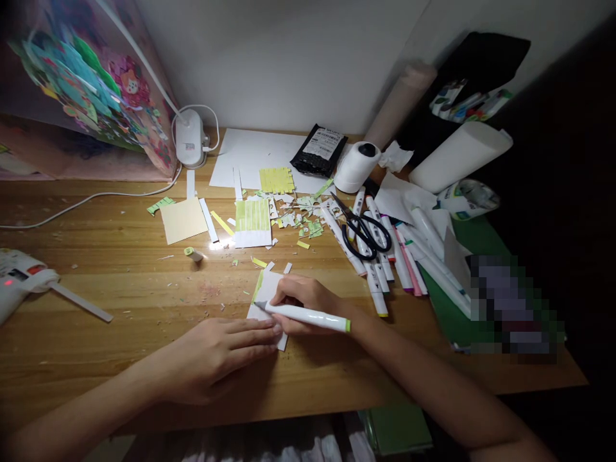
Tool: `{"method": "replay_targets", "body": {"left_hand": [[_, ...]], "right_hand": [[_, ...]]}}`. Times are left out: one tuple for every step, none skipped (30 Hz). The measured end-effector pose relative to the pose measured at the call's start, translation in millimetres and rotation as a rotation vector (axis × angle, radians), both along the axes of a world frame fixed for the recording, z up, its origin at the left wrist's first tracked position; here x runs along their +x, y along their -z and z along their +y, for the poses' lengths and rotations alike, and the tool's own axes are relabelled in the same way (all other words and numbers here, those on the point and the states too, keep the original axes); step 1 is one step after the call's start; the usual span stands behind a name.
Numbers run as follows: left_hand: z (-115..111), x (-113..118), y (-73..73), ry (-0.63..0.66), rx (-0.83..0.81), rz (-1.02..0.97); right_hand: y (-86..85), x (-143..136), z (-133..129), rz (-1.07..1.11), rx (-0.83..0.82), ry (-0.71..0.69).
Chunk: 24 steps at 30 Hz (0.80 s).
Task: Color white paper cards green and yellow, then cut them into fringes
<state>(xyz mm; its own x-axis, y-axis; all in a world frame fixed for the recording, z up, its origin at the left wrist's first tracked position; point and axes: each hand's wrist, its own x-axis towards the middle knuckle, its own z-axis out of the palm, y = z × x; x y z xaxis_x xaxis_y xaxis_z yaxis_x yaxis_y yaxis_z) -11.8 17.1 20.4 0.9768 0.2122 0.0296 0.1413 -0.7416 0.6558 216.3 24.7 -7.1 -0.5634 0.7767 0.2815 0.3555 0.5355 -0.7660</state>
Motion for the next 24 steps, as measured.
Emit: {"method": "replay_targets", "body": {"left_hand": [[0.0, -0.1, 0.0, 0.002, 0.000, 0.003], [0.0, -0.2, 0.0, 0.006, 0.002, 0.005], [0.0, -0.2, 0.0, 0.011, 0.006, 0.008], [-0.2, -0.2, 0.0, 0.014, 0.011, 0.015], [-0.4, -0.2, 0.1, 0.017, 0.019, 0.022], [-0.6, -0.2, 0.1, 0.021, 0.026, 0.031], [-0.7, -0.2, 0.2, 0.024, 0.032, 0.039], [-0.9, -0.2, 0.2, 0.025, 0.035, 0.046], [-0.9, -0.2, 0.3, 0.023, 0.036, 0.048], [-0.8, -0.2, 0.4, 0.021, 0.033, 0.045], [-0.6, -0.2, 0.4, 0.020, 0.028, 0.042], [-0.5, -0.3, 0.5, 0.019, 0.022, 0.041], [-0.3, -0.3, 0.4, 0.019, 0.019, 0.040], [-0.1, -0.4, 0.4, 0.021, 0.017, 0.042], [0.0, -0.4, 0.3, 0.023, 0.016, 0.042], [0.1, -0.5, 0.2, 0.022, 0.017, 0.041], [0.1, -0.5, 0.1, 0.021, 0.017, 0.039], [0.1, -0.4, 0.0, 0.020, 0.017, 0.035], [0.1, -0.4, 0.0, 0.019, 0.017, 0.031], [0.2, -0.4, 0.1, 0.018, 0.017, 0.028], [0.2, -0.4, 0.3, 0.016, 0.016, 0.024], [0.4, -0.4, 0.6, 0.014, 0.014, 0.019], [0.5, -0.5, 1.0, 0.012, 0.010, 0.010], [0.6, -0.6, 1.4, 0.010, 0.005, 0.003]], "right_hand": [[1.1, -0.2, -0.3, 0.005, 0.018, 0.025], [2.4, -0.3, -0.5, 0.012, 0.034, 0.031], [3.8, -0.3, -0.8, 0.019, 0.046, 0.017], [5.2, -0.2, -1.0, 0.025, 0.055, -0.002], [6.4, -0.1, -1.1, 0.028, 0.062, -0.012], [7.3, 0.0, -1.2, 0.025, 0.066, 0.003], [7.7, 0.1, -1.3, 0.018, 0.070, 0.028], [7.8, 0.2, -1.4, 0.009, 0.073, 0.047], [7.4, 0.2, -1.4, 0.010, 0.078, 0.042], [6.8, 0.2, -1.4, 0.013, 0.081, 0.021], [6.1, 0.1, -1.4, 0.015, 0.082, 0.001], [5.4, 0.1, -1.4, 0.014, 0.086, 0.000], [4.8, 0.0, -1.4, 0.012, 0.093, 0.018], [4.5, -0.1, -1.4, 0.006, 0.098, 0.035], [4.6, -0.2, -1.5, 0.003, 0.102, 0.034], [5.0, -0.3, -1.6, 0.006, 0.103, 0.015], [5.7, -0.5, -1.9, 0.015, 0.103, -0.011], [6.7, -0.8, -2.3, 0.020, 0.103, -0.023], [7.9, -1.0, -2.8, 0.022, 0.106, -0.016], [9.1, -1.2, -3.3, 0.023, 0.112, 0.003], [10.4, -1.4, -3.9, 0.021, 0.116, 0.016], [11.5, -1.4, -4.4, 0.018, 0.119, 0.011], [12.5, -1.4, -4.8, 0.019, 0.124, -0.005], [13.4, -1.3, -5.1, 0.022, 0.128, -0.018]]}}
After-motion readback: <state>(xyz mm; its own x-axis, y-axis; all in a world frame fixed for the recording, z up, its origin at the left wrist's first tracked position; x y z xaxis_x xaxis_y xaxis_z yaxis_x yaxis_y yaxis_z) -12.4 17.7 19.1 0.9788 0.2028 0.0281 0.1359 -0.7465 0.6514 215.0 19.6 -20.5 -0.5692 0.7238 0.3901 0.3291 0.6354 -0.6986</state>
